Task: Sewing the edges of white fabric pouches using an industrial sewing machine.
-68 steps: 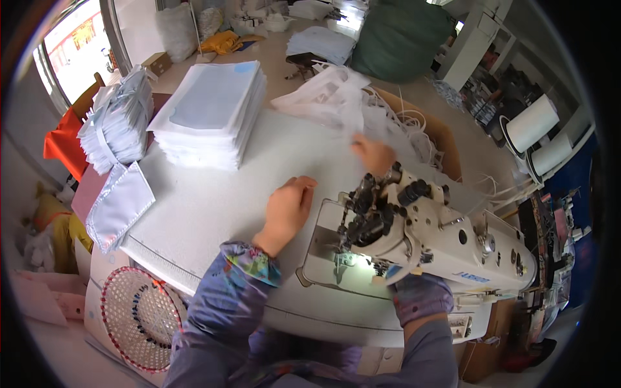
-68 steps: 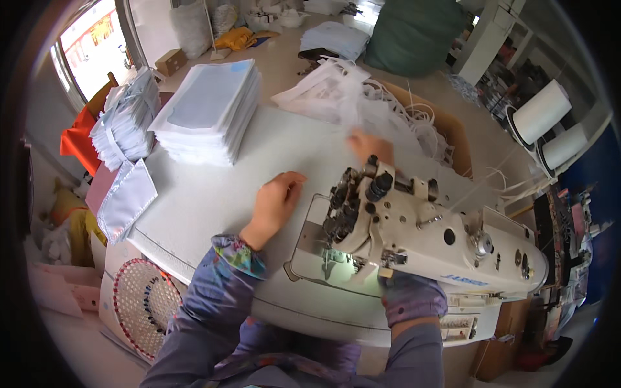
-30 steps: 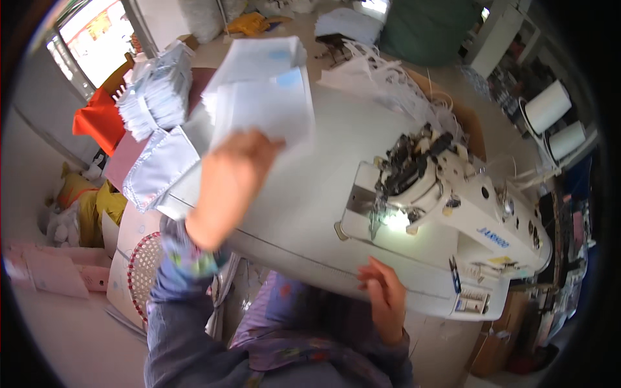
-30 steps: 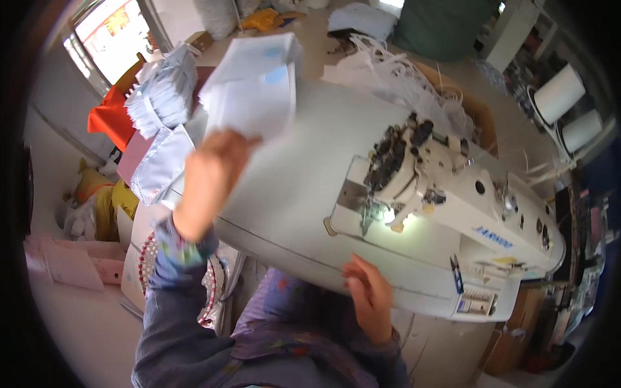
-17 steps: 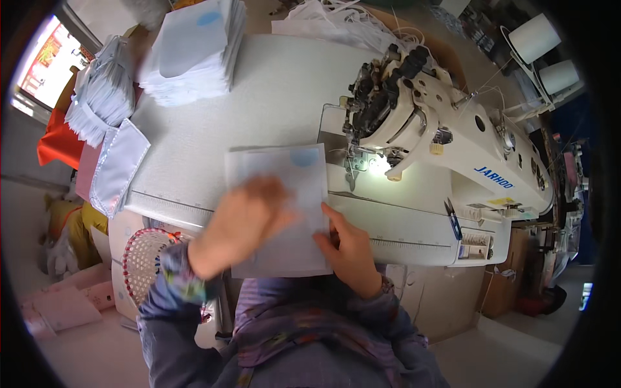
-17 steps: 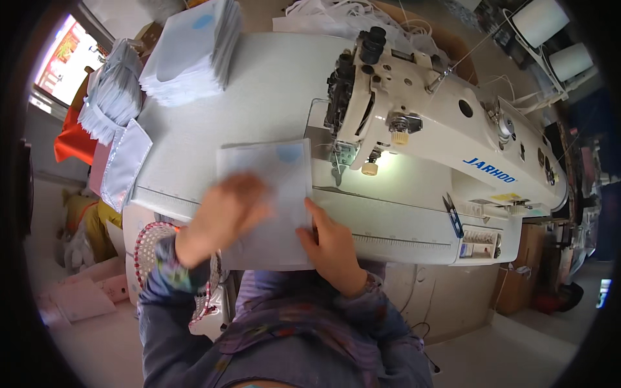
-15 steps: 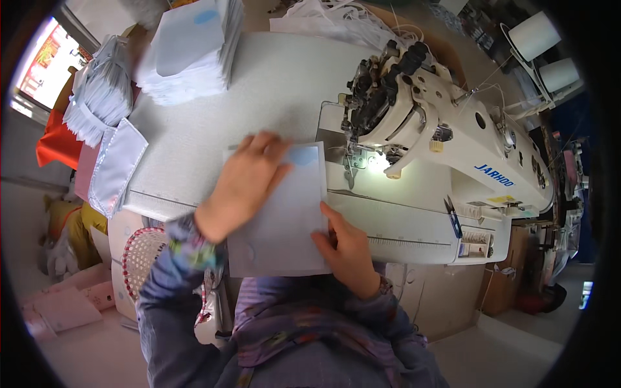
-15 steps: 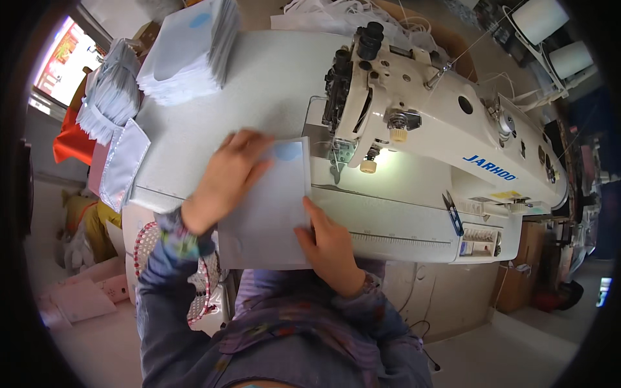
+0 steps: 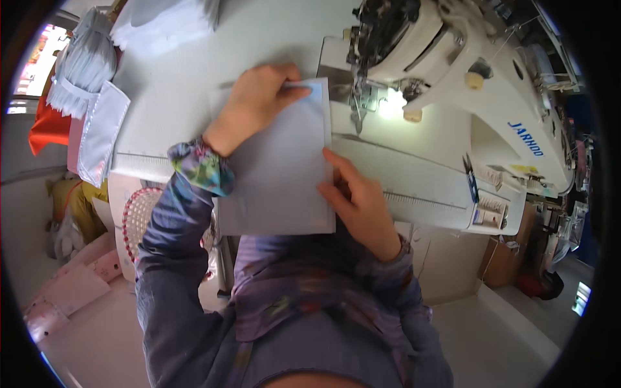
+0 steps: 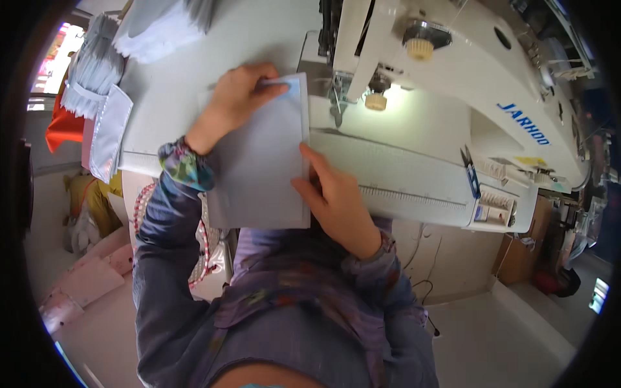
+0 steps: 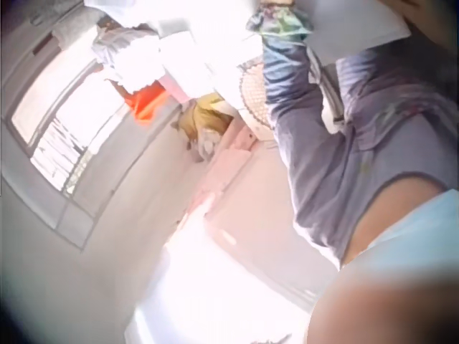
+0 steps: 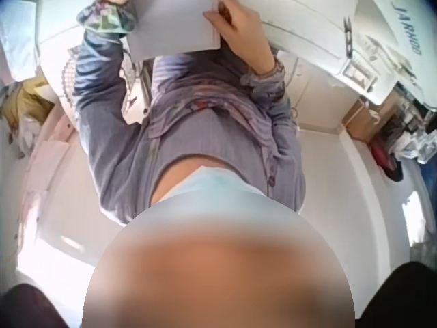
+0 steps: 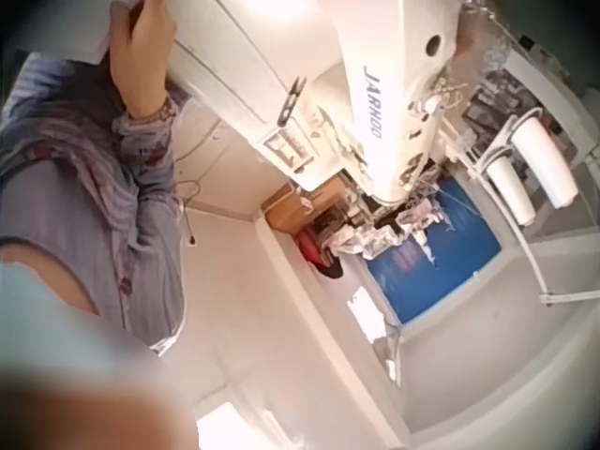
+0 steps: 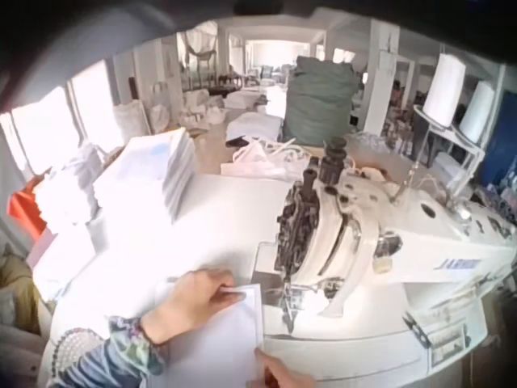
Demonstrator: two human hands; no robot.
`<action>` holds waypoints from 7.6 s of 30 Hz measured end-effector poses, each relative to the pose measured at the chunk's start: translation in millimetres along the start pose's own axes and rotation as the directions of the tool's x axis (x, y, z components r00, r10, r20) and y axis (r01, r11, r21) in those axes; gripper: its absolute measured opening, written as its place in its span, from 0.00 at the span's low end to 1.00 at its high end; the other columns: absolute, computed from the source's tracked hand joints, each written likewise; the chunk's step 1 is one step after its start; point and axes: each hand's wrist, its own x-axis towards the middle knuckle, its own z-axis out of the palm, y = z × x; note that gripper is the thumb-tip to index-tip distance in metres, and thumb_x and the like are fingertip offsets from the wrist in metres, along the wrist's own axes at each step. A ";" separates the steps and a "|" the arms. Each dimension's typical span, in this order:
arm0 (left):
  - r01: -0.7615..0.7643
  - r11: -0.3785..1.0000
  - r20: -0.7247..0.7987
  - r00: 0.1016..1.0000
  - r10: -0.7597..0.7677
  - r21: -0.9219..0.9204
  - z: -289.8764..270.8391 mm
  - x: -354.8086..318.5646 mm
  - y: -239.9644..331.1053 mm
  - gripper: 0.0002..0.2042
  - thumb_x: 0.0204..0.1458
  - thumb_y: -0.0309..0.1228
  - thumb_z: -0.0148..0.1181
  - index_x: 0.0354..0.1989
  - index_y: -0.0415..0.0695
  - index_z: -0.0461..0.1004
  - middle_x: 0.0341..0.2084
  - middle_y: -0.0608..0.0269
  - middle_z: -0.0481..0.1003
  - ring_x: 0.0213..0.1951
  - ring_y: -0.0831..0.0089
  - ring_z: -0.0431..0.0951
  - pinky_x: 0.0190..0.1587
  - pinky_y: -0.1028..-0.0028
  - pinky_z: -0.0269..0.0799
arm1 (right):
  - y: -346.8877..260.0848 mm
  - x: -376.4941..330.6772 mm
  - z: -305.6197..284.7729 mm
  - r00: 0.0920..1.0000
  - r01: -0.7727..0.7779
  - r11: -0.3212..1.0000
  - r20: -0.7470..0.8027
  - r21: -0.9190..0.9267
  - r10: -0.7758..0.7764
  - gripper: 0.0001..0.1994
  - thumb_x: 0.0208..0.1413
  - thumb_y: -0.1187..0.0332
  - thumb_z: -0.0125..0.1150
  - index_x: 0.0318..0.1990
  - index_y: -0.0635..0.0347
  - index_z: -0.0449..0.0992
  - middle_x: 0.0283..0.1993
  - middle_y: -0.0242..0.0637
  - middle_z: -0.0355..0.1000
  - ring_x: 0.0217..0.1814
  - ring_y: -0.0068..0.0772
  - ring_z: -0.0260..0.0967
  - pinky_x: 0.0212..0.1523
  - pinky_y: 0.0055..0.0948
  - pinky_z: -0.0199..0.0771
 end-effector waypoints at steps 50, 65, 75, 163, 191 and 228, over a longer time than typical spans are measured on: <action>-0.318 0.925 -0.097 0.934 0.343 0.208 48.3 -14.9 60.9 0.23 0.57 0.39 0.69 0.58 0.40 0.76 0.61 0.52 0.76 0.64 0.53 0.74 0.70 0.57 0.69 | 1.8 -26.5 -3.1 0.989 -0.050 0.997 -0.141 -0.057 0.041 0.33 0.61 0.75 0.70 0.74 0.62 0.67 0.32 0.40 0.70 0.29 0.31 0.73 0.35 0.30 0.75; -0.233 0.967 0.045 0.970 0.239 -0.106 14.6 -106.3 79.5 0.16 0.51 0.25 0.71 0.50 0.41 0.81 0.48 0.56 0.78 0.50 0.53 0.79 0.52 0.59 0.78 | 2.5 -56.0 -3.3 0.928 -0.321 0.743 0.038 0.588 0.371 0.37 0.67 0.80 0.62 0.80 0.60 0.53 0.41 0.41 0.81 0.40 0.25 0.81 0.45 0.25 0.84; -0.399 0.912 0.163 0.910 0.381 0.095 37.1 -141.4 87.5 0.32 0.43 0.28 0.71 0.63 0.43 0.79 0.59 0.61 0.74 0.61 0.59 0.73 0.64 0.59 0.74 | 3.9 -63.1 0.7 0.960 -0.250 0.867 -0.006 0.431 0.280 0.28 0.65 0.81 0.64 0.72 0.61 0.68 0.39 0.39 0.81 0.41 0.27 0.83 0.44 0.25 0.85; -0.264 0.919 0.021 0.963 0.270 0.294 37.4 -27.8 58.1 0.26 0.59 0.41 0.68 0.66 0.49 0.75 0.65 0.58 0.70 0.70 0.53 0.66 0.73 0.46 0.59 | 29.7 62.5 -57.9 0.882 0.299 0.746 -0.126 -0.595 -0.454 0.19 0.59 0.71 0.70 0.58 0.59 0.81 0.59 0.44 0.77 0.55 0.51 0.78 0.56 0.45 0.75; -0.458 0.880 0.208 0.856 0.474 -0.125 1.0 11.2 1.9 0.22 0.52 0.16 0.63 0.54 0.54 0.84 0.57 0.68 0.80 0.65 0.62 0.76 0.77 0.44 0.57 | 30.0 64.3 -57.3 0.900 0.330 0.732 -0.035 -0.597 -0.435 0.27 0.56 0.61 0.75 0.62 0.58 0.79 0.63 0.44 0.74 0.59 0.53 0.77 0.56 0.47 0.77; -0.154 0.978 0.024 0.988 0.152 0.139 40.5 -61.8 73.7 0.28 0.54 0.37 0.73 0.66 0.51 0.76 0.65 0.61 0.72 0.70 0.52 0.68 0.76 0.40 0.53 | 26.2 61.9 -66.5 0.902 0.295 0.770 -0.101 -0.566 -0.420 0.21 0.59 0.64 0.70 0.60 0.50 0.83 0.61 0.41 0.78 0.58 0.52 0.71 0.61 0.47 0.70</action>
